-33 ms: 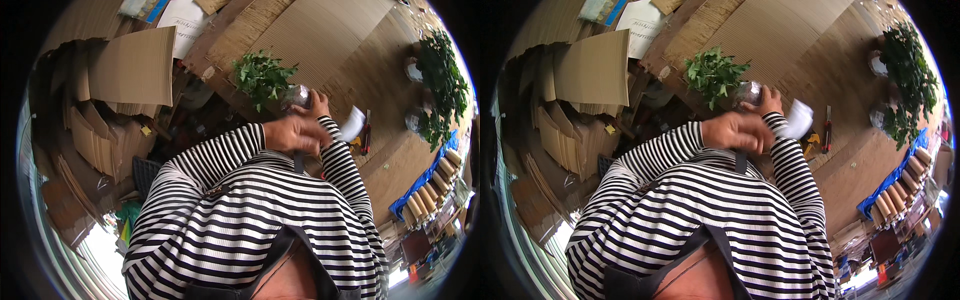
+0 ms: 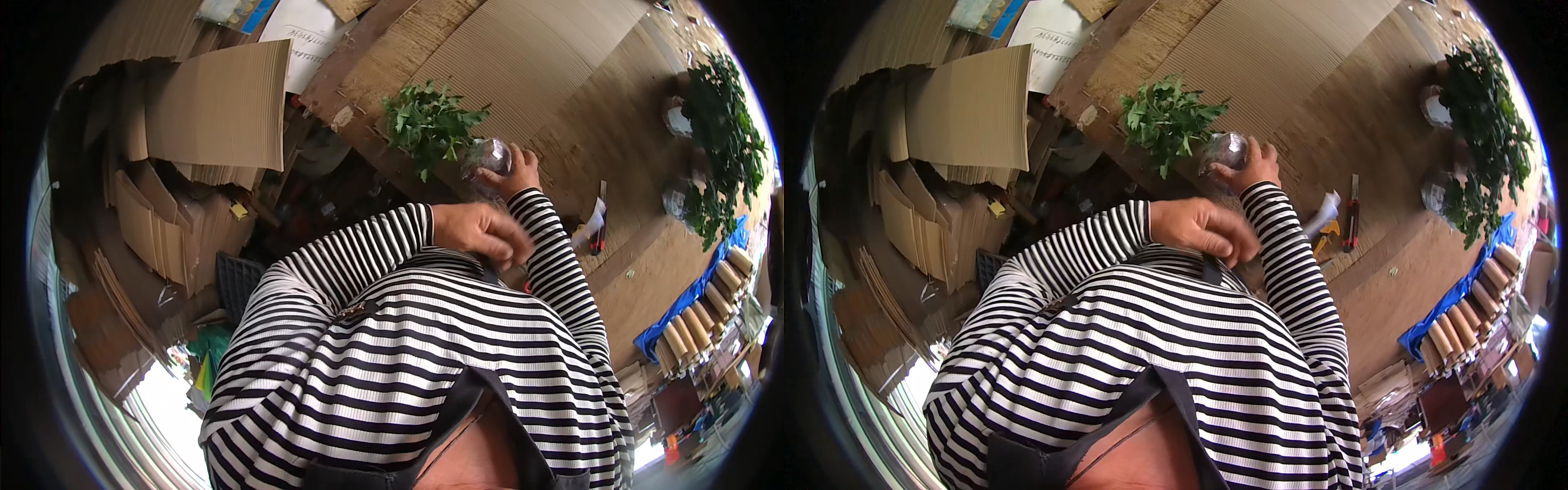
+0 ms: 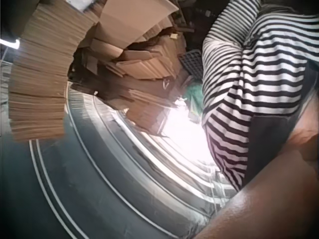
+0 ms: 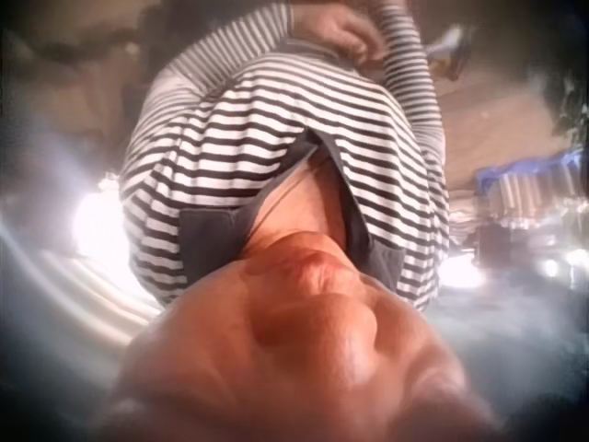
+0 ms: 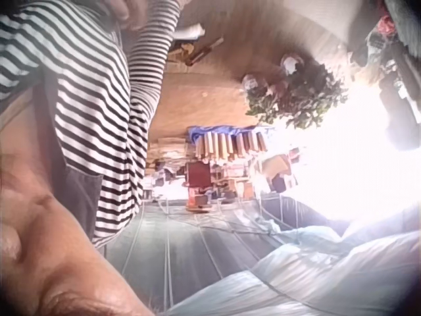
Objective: The person assembles cylindrical cardboard planters by wrapping corrugated cardboard around a plastic bottle, securing it with tape, and inserting a small potted plant. They repeat this process for multiple units and place the finished planters on a blue tarp.
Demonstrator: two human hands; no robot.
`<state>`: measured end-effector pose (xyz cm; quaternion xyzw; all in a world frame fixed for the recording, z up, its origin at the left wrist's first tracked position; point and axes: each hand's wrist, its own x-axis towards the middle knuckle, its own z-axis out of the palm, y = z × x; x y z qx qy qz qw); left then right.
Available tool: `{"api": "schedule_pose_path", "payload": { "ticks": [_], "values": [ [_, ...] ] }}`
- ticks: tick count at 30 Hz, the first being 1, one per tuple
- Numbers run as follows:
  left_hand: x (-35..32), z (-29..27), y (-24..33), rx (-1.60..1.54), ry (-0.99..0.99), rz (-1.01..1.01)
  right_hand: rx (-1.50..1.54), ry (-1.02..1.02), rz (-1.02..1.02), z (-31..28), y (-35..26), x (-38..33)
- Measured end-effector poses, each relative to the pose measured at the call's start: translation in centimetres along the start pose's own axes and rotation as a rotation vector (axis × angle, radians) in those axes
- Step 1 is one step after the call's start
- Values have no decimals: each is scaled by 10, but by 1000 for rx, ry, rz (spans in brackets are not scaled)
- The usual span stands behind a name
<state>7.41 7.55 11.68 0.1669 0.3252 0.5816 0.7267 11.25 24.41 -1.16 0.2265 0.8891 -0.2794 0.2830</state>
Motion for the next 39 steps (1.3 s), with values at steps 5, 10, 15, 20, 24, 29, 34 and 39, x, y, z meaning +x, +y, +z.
{"api": "schedule_pose_path", "payload": {
  "ticks": [5,10,15,20,24,29,34,39],
  "values": [
    [-12,-72,-133,-133,641,-210,-42,-127,208,-8,-31,14],
    [4,-119,-160,-513,946,55,38,-310,293,-13,-23,54],
    [32,-144,-149,-651,1200,116,141,-433,200,-22,-5,67],
    [34,-167,-155,-1093,832,486,173,-513,121,-20,32,72],
    [41,-171,-136,-1220,685,627,429,-595,52,-23,32,53],
    [29,-174,-92,-1119,750,621,528,-724,159,-26,25,53],
    [-11,-166,-41,-924,891,574,289,-620,320,-9,34,70],
    [-65,-182,-35,-745,1223,566,166,-597,340,-11,15,65]
  ]
}}
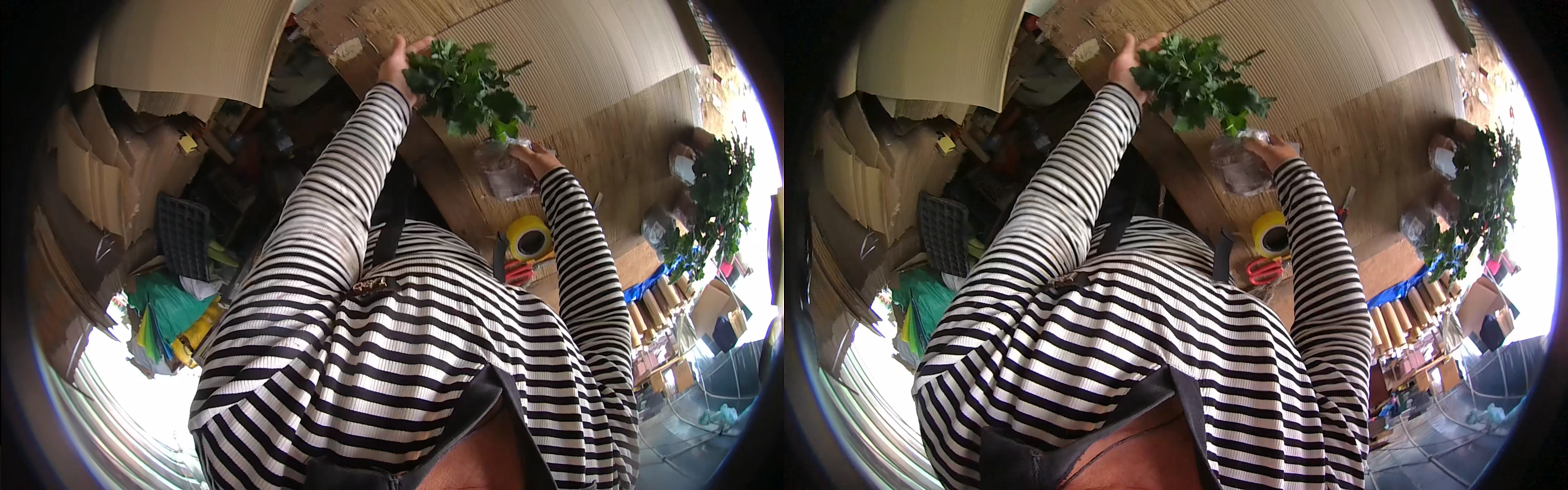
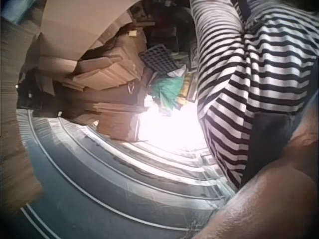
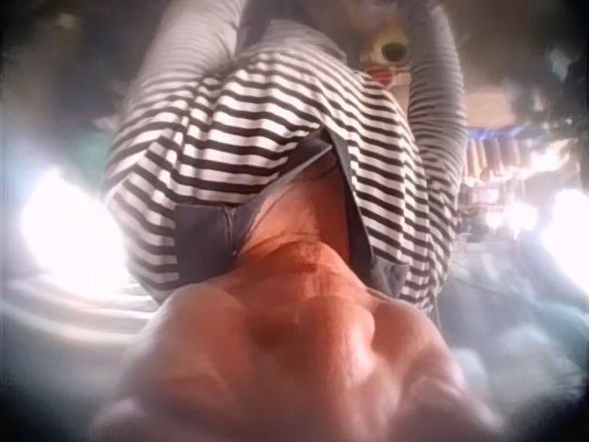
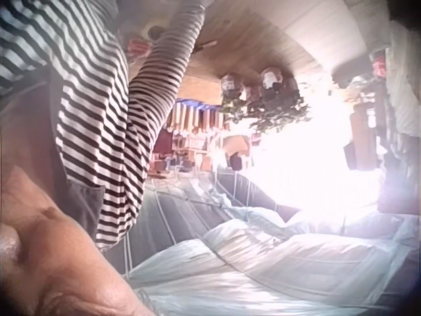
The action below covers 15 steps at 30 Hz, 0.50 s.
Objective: The person assembles cylindrical cardboard planters by wrapping corrugated cardboard around a plastic bottle, securing it with tape, and inserting a small potted plant. They repeat this process for multiple units and place the finished planters on a blue tarp.
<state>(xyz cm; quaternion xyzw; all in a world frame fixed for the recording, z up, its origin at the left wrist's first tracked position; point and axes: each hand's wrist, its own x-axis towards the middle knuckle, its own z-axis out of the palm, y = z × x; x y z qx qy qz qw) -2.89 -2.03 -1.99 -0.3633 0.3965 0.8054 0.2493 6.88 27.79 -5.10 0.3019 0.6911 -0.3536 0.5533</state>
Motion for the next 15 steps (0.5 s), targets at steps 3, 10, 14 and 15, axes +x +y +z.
{"api": "schedule_pose_path", "payload": {
  "ticks": [3,10,14,15],
  "values": [
    [27,-51,-9,-112,174,244,-37,59,-52,-2,21,24],
    [-48,-118,-93,172,-22,-234,-212,263,-250,-7,40,36],
    [-55,-65,-142,615,-289,-340,-73,309,-317,-3,42,27],
    [-48,-57,-152,735,-322,-260,-31,274,-299,-3,39,21]
  ]
}}
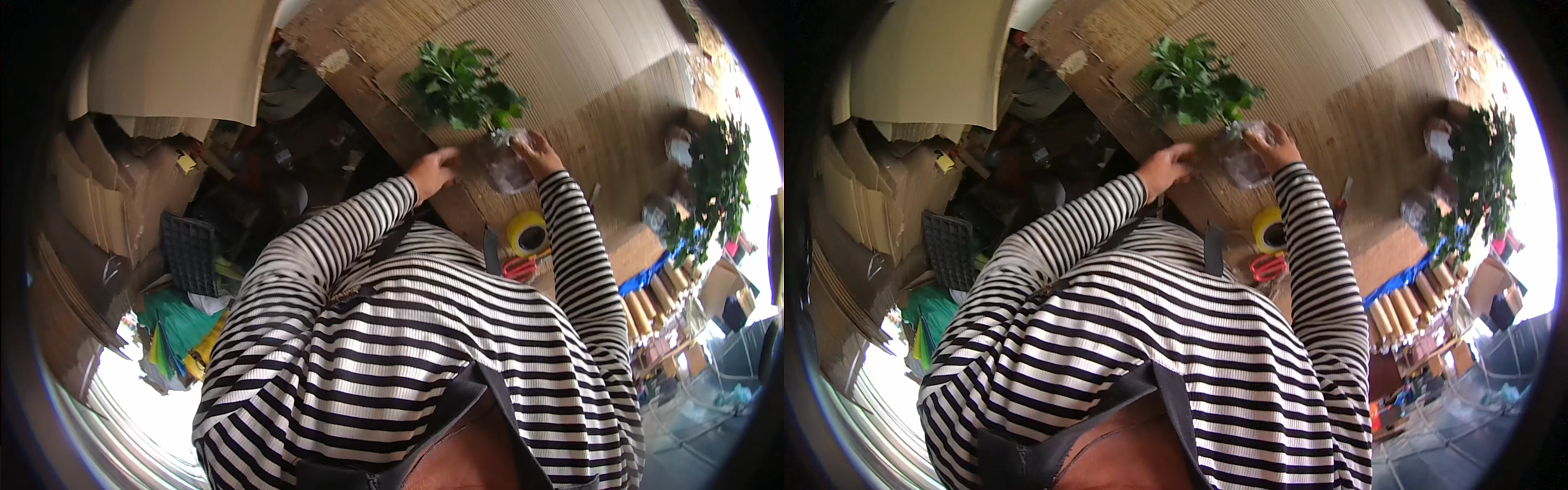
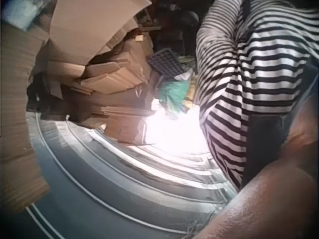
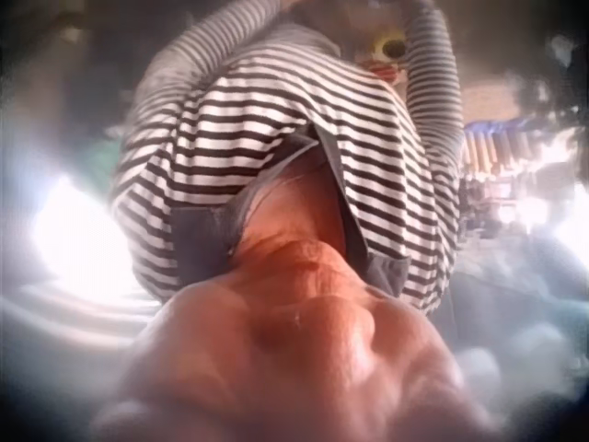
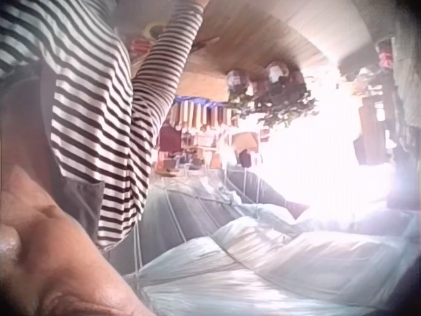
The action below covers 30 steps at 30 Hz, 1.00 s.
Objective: The person assembles cylindrical cardboard planters by wrapping corrugated cardboard around a plastic bottle, securing it with tape, and inserting a small potted plant. They repeat this process for multiple units and place the finished planters on a blue tarp.
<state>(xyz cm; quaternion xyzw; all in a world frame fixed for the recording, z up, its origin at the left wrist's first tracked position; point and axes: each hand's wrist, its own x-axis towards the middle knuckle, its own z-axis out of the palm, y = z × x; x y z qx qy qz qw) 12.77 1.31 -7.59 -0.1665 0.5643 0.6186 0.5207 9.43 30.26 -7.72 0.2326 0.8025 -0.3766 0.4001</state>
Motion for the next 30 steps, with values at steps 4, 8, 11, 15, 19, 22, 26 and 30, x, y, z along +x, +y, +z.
{"api": "schedule_pose_path", "payload": {
  "ticks": [4,8,11,15,19,22,26,30],
  "values": [
    [33,6,7,85,-3,71,-72,-28,35,3,-41,-21],
    [31,11,23,106,-37,29,-117,-57,15,7,-55,-31],
    [28,12,28,169,-10,-10,-132,-58,-7,13,-49,-33],
    [47,7,2,177,-63,26,-156,-54,-39,14,-52,-44],
    [28,11,8,278,117,48,-233,62,-37,22,-34,-40],
    [26,16,-17,-94,429,-121,-300,160,-25,29,-42,-52],
    [34,31,-34,-401,547,-73,-428,195,-103,33,-41,-64],
    [36,31,-25,-580,576,-163,-420,144,-58,28,-59,-70]
  ]
}}
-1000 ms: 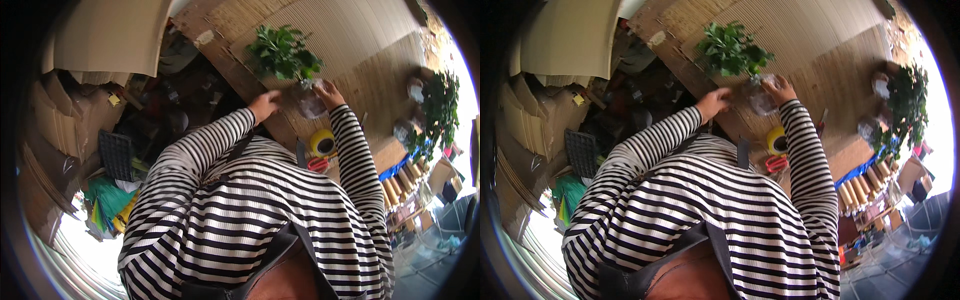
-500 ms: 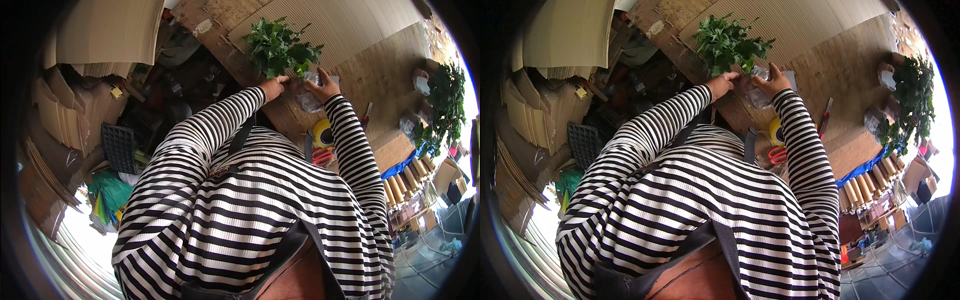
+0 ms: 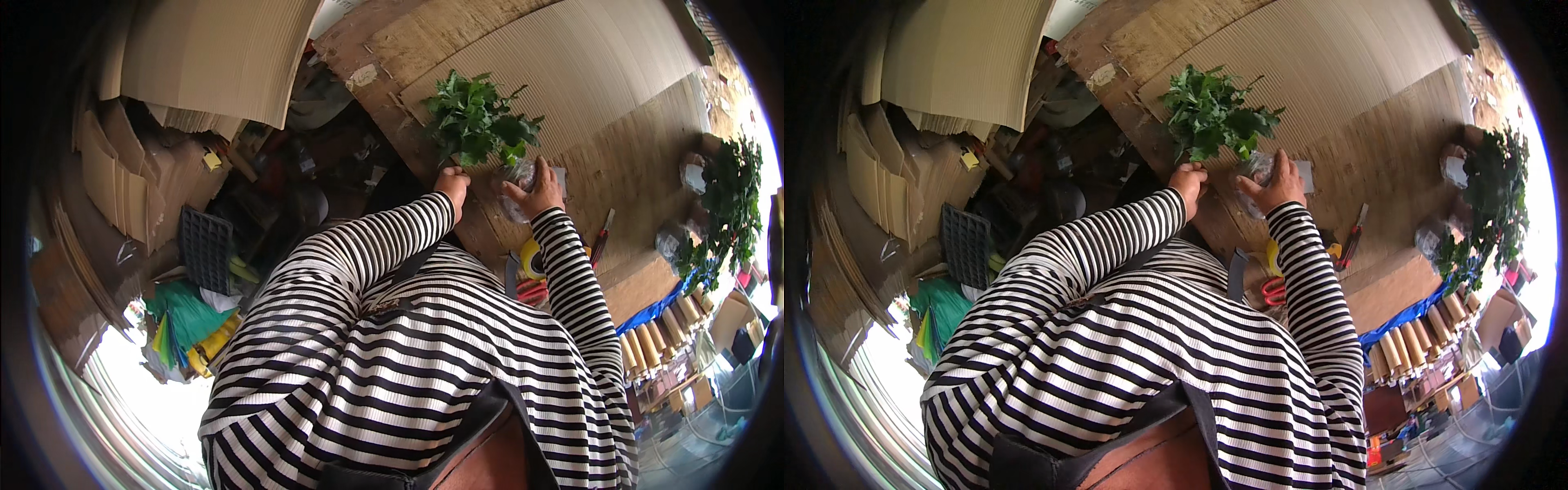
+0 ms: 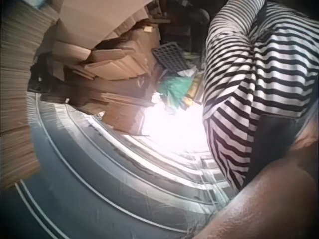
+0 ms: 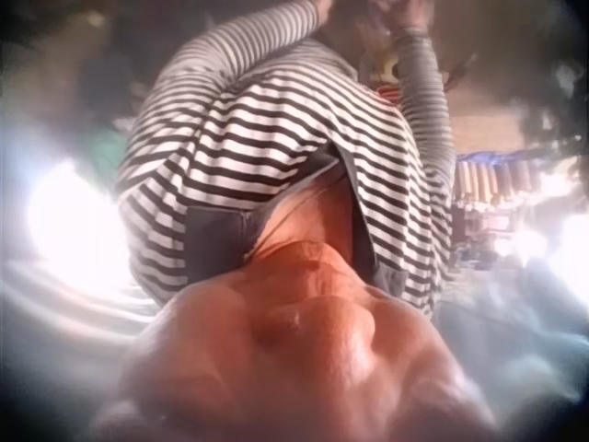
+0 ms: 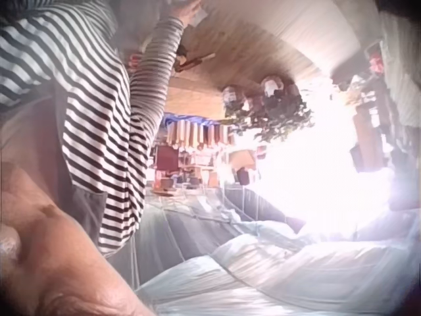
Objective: The person assembles cylindrical cardboard planters by wrapping corrugated cardboard around a plastic bottle, securing it with tape, and inserting a small potted plant. They repeat this process for multiple units and place the finished planters on a blue tarp.
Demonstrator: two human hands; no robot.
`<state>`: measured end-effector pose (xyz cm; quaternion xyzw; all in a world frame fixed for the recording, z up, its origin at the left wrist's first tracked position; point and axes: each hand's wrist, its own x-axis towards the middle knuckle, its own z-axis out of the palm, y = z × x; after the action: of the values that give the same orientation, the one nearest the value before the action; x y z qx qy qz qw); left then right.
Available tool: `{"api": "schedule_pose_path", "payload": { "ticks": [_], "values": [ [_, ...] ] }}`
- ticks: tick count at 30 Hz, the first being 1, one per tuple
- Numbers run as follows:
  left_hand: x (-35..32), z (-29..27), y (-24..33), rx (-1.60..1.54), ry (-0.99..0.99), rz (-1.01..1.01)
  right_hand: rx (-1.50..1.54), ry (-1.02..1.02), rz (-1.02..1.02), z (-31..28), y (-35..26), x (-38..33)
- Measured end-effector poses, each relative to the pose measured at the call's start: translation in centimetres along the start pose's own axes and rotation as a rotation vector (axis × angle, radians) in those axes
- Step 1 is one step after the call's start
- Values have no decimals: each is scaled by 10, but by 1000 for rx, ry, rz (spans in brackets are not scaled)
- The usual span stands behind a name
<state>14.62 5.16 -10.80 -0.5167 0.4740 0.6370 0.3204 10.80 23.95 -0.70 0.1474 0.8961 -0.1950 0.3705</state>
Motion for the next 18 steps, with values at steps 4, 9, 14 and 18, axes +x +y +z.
{"api": "schedule_pose_path", "payload": {
  "ticks": [4,9,14,18],
  "values": [
    [1,-2,3,-177,-1,-31,28,1,8,1,2,4],
    [-19,1,18,-145,-101,-51,63,-22,-14,-4,9,13],
    [-17,14,26,366,-234,-117,94,-32,-32,-4,14,21],
    [-24,26,15,133,-197,-145,97,-30,-17,-4,13,20]
  ]
}}
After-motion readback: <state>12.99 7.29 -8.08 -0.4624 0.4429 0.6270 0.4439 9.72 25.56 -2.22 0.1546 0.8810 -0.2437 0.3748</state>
